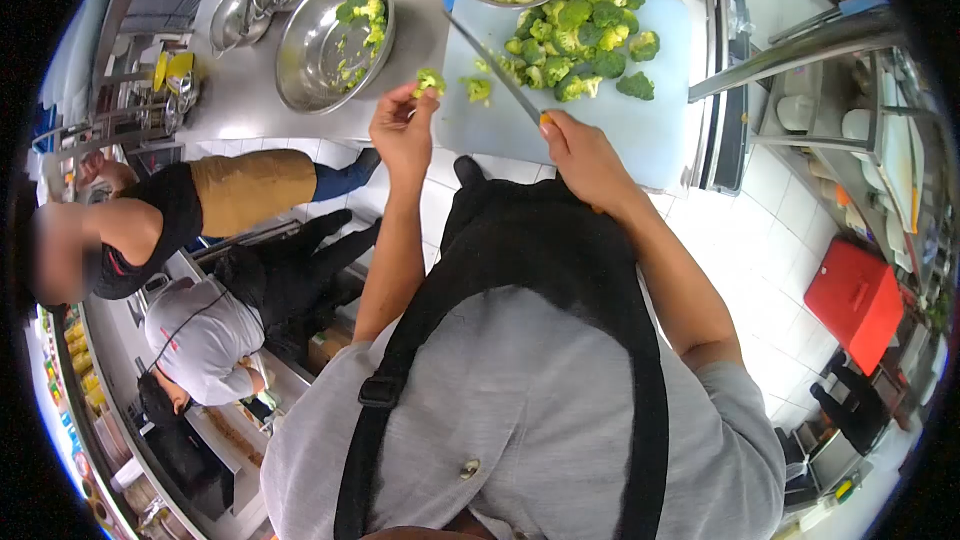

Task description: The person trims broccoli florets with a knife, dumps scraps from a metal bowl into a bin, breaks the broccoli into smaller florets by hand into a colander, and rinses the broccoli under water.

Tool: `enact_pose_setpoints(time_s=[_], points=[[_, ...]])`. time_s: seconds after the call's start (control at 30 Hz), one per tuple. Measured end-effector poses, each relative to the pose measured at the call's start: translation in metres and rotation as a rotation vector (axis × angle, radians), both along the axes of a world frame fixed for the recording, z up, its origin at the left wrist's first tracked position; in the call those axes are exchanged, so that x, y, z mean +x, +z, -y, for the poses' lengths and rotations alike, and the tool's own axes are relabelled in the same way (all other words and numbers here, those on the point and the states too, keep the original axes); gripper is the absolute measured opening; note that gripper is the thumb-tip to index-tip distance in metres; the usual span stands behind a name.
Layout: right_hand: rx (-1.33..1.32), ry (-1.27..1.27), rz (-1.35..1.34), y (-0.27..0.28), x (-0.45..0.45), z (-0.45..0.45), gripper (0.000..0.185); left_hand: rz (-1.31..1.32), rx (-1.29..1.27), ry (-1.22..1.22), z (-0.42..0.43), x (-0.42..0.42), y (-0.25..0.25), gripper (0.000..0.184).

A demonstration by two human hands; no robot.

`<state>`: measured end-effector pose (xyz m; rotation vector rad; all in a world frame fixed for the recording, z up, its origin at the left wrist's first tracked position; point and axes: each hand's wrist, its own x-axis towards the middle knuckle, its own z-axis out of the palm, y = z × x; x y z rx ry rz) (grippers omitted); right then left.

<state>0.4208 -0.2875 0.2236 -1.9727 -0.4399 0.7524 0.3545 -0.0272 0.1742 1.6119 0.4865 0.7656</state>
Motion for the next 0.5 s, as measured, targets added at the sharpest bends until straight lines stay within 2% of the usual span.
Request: enact_pose_setpoints(time_s=[0.1, 0.2, 0.3, 0.33, 0.43, 0.5], points=[[-0.002, 0.046, -0.012, -0.007, -0.001, 0.019, 0.030, -0.021, -0.016, -0.113, 0.005, 0.023, 0.037, 0.024], [-0.010, 0.057, 0.020, -0.012, -0.010, 0.022, 0.030, 0.065, 0.103, -0.112, -0.002, 0.052, 0.050, 0.020], [-0.014, -0.029, -0.012, -0.005, -0.014, 0.029, 0.031, -0.156, 0.162, -0.182, -0.025, 0.047, 0.036, 0.018], [-0.003, -0.054, -0.021, -0.004, -0.015, 0.034, 0.031, -0.189, 0.275, -0.182, -0.028, 0.045, 0.011, 0.017], [0.010, -0.092, -0.045, -0.011, -0.018, 0.045, 0.032, -0.373, 0.702, -0.262, 0.006, 0.031, 0.000, 0.017], [0.005, -0.093, -0.041, -0.011, -0.014, 0.050, 0.032, -0.345, 0.684, -0.268, 0.013, 0.024, -0.009, 0.018]])
